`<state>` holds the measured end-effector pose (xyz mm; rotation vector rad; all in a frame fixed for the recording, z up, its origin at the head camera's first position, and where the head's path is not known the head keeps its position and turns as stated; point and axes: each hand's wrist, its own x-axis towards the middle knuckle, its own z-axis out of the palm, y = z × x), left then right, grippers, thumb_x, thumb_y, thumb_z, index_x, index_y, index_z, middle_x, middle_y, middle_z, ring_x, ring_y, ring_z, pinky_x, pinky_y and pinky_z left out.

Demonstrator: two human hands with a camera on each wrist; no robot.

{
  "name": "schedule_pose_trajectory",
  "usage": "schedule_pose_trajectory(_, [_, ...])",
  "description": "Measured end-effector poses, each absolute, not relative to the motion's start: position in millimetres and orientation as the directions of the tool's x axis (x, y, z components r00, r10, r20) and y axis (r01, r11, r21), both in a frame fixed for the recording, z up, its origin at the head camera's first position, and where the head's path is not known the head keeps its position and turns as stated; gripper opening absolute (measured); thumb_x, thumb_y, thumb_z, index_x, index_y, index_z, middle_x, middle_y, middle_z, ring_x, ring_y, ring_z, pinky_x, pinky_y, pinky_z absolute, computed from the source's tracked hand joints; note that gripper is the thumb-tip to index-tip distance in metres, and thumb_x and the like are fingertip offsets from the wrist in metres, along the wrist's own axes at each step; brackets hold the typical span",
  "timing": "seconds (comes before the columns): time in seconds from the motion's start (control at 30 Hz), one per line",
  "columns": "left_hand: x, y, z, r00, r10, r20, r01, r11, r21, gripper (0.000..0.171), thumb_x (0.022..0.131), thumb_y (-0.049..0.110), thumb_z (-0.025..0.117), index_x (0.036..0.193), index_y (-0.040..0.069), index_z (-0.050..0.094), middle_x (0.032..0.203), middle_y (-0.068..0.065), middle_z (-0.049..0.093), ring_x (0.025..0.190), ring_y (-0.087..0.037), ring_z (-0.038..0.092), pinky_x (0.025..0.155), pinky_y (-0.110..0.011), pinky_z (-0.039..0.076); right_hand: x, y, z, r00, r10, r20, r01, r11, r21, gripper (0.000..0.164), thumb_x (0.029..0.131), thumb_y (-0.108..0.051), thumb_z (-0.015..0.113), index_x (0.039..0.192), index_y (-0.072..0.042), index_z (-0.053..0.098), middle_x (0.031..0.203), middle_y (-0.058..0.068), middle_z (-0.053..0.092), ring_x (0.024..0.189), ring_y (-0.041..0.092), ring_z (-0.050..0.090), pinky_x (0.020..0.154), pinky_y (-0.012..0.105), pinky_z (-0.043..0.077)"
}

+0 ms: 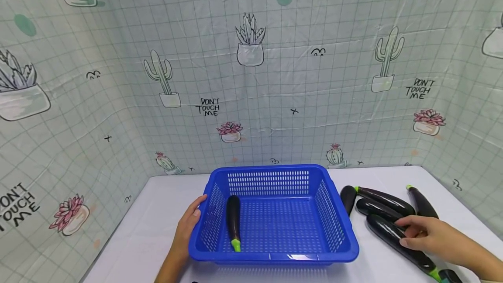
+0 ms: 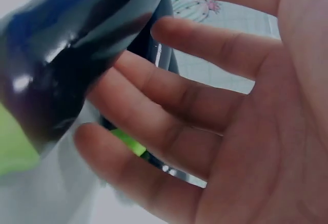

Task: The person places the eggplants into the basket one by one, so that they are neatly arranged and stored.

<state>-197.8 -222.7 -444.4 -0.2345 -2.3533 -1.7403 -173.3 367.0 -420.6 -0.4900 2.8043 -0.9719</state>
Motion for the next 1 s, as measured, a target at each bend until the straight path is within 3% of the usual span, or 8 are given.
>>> schedule_pose_trajectory(0.2, [-198,-223,-446,-0.97,0.011,0.241,0.235,0.282,0.93,0.049,0.108,0.034,0.035,0.152,0.014,0.043,0.157,-0.022,0.035,0.138,-0.05,0.037,0.103,-0.066,0.038,-176,365,-427,-0.92,-0.382,-0.082,-0.227,0.693,-0.684,0.047,0.093,-0.015,0.071,0.124,0.016,0.055,0.089,0.006,0.06,0.074,0.0,0.053,0.061,0.024,0.048])
schedule_pose_trajectory(0.5, [-199,-224,-444,-0.967,0.008,0.253,0.244,0.302,0.922,0.049,0.108,0.035,0.035,0.151,0.015,0.043,0.157,-0.021,0.036,0.139,-0.05,0.036,0.104,-0.067,0.036,-176,360,-427,-0.916,-0.402,0.0,-0.314,0.715,-0.625,0.044,0.09,-0.014,0.073,0.122,0.012,0.058,0.086,0.0,0.06,0.073,-0.001,0.053,0.061,0.024,0.047])
schedule_pose_trajectory(1.0, [-200,-224,-446,-0.965,0.005,0.264,0.253,0.298,0.92,0.048,0.108,0.032,0.034,0.151,0.013,0.044,0.156,-0.022,0.037,0.138,-0.049,0.038,0.106,-0.067,0.035,-176,352,-427,-0.932,-0.363,-0.012,-0.287,0.755,-0.59,0.05,0.087,-0.018,0.077,0.125,0.009,0.059,0.086,0.003,0.059,0.072,-0.001,0.049,0.061,0.024,0.044])
